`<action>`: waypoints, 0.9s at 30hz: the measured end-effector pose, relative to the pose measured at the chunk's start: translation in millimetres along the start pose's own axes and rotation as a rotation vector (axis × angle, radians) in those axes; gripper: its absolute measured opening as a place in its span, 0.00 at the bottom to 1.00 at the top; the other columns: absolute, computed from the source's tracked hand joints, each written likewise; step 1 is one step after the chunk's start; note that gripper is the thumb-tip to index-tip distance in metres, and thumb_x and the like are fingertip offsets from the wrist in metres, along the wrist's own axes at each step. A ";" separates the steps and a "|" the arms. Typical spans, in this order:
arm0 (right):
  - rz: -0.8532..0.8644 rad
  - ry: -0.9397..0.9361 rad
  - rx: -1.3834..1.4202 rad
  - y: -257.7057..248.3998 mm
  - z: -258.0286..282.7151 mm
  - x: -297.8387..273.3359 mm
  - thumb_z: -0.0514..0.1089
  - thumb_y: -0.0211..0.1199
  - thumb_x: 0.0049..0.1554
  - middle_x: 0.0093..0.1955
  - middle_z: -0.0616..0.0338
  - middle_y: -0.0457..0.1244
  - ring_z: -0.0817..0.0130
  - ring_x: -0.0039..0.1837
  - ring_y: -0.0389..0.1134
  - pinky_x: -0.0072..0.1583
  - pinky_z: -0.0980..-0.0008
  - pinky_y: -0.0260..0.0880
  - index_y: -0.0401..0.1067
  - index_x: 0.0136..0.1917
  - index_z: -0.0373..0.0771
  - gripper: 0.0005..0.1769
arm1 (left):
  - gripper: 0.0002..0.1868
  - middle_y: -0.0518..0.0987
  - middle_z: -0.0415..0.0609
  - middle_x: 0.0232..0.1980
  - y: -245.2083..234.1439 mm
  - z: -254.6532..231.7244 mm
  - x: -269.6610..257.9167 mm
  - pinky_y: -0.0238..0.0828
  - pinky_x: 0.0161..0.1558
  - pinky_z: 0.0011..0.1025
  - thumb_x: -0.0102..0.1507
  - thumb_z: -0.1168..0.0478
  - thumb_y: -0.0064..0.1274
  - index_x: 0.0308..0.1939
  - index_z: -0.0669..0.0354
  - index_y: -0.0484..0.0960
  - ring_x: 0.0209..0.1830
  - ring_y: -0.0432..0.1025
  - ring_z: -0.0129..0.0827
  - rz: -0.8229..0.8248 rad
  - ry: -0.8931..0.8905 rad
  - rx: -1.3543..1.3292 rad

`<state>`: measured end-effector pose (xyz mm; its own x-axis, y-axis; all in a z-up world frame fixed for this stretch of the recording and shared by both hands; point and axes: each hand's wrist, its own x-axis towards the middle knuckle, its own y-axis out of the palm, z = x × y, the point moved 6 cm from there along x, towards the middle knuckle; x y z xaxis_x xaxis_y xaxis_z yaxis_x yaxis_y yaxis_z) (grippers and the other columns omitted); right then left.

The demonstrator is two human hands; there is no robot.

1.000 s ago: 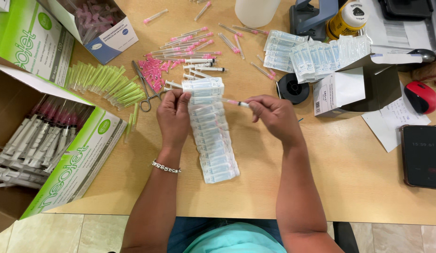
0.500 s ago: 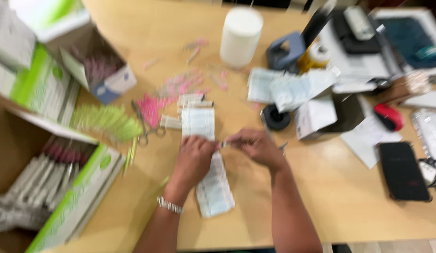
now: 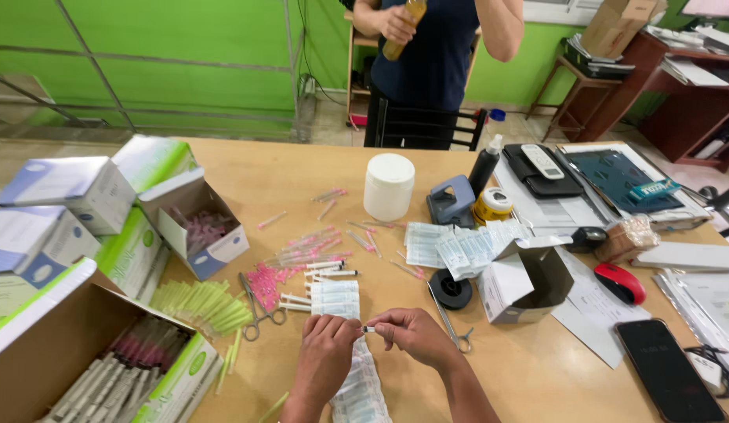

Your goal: The person sits at a table and repeatedly picks up syringes and needles, inserts the needles into the syringes, and places the assembled units into a cardboard box. The person handles the items one at a time, maintaining a steady workflow throughout the clip.

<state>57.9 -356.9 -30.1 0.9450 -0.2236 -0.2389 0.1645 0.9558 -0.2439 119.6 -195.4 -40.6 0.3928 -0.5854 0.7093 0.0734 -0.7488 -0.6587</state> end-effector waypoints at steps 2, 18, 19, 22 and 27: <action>-0.041 -0.102 -0.057 0.4 7.0 1.6 0.42 0.63 0.60 0.37 0.64 0.68 0.78 0.39 0.66 0.48 0.77 0.68 0.82 0.54 0.40 0.12 | 0.25 0.83 0.47 0.51 12.1 25.7 -7.7 0.65 0.54 0.39 0.69 0.43 0.47 0.61 0.54 0.78 0.51 0.75 0.37 0.138 -0.289 -0.074; 0.206 -0.970 -0.482 254.2 208.0 -41.8 0.54 0.56 0.65 0.52 0.72 0.73 0.68 0.51 0.77 0.52 0.65 0.76 0.75 0.57 0.54 0.12 | 0.24 0.75 0.36 0.36 28.8 66.0 -28.8 0.70 0.48 0.39 0.70 0.46 0.47 0.62 0.57 0.75 0.38 0.73 0.36 -0.172 -0.338 0.014; 0.291 -0.892 -0.663 278.3 206.8 -37.3 0.54 0.50 0.63 0.48 0.61 0.72 0.57 0.52 0.75 0.46 0.54 0.72 0.71 0.51 0.47 0.14 | 0.22 0.77 0.38 0.38 21.6 62.7 -26.7 0.70 0.48 0.40 0.70 0.48 0.49 0.60 0.59 0.76 0.39 0.73 0.38 -0.155 -0.334 -0.015; 0.366 -0.820 -0.863 325.6 192.8 -22.8 0.51 0.44 0.60 0.43 0.53 0.71 0.49 0.50 0.73 0.39 0.46 0.69 0.67 0.44 0.40 0.15 | 0.20 0.78 0.40 0.39 9.9 57.6 -21.5 0.69 0.48 0.40 0.70 0.52 0.50 0.60 0.60 0.76 0.39 0.73 0.39 -0.134 -0.321 -0.039; 0.469 -0.595 -1.019 341.8 197.5 -17.5 0.57 0.49 0.60 0.48 0.56 0.75 0.52 0.53 0.76 0.40 0.48 0.73 0.72 0.58 0.41 0.23 | 0.21 0.78 0.43 0.38 6.7 54.7 -17.7 0.69 0.46 0.41 0.71 0.53 0.49 0.63 0.62 0.74 0.39 0.73 0.41 -0.092 -0.333 -0.102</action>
<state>153.4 11.4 76.4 0.8775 0.4680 -0.1052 -0.2606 0.2811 -0.9236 163.3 -173.0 -71.3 0.6669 -0.3935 0.6328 0.0372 -0.8306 -0.5557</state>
